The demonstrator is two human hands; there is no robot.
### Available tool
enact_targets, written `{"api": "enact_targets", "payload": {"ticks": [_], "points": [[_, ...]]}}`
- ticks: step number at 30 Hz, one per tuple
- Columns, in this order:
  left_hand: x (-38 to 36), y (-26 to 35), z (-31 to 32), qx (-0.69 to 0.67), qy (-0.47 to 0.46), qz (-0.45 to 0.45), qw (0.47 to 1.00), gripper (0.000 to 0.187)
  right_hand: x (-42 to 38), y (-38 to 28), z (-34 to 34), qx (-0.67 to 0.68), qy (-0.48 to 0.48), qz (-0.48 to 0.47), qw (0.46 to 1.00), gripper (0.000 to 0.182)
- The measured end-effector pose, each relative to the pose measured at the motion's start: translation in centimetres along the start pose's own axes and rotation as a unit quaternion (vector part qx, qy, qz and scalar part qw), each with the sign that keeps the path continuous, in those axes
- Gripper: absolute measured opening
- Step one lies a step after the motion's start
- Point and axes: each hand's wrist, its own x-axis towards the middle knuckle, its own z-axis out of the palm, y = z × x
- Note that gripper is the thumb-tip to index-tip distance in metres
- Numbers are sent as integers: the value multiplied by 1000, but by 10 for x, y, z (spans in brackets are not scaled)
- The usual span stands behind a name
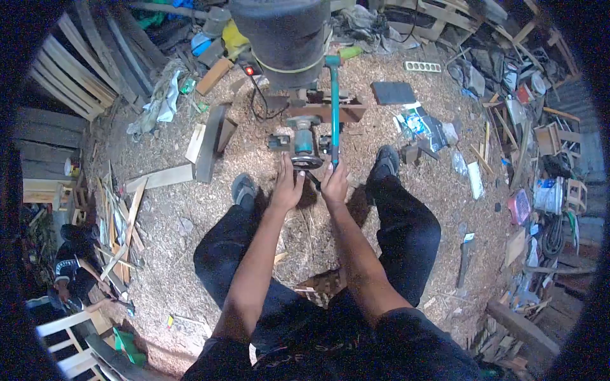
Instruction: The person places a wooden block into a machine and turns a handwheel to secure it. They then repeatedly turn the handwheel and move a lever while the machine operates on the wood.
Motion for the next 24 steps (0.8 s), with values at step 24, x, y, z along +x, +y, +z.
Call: {"api": "enact_targets", "payload": {"ticks": [24], "points": [[-1,209,-190,19,264,218,939,53,92,-276,-229,218,99,-275,931,20]]}}
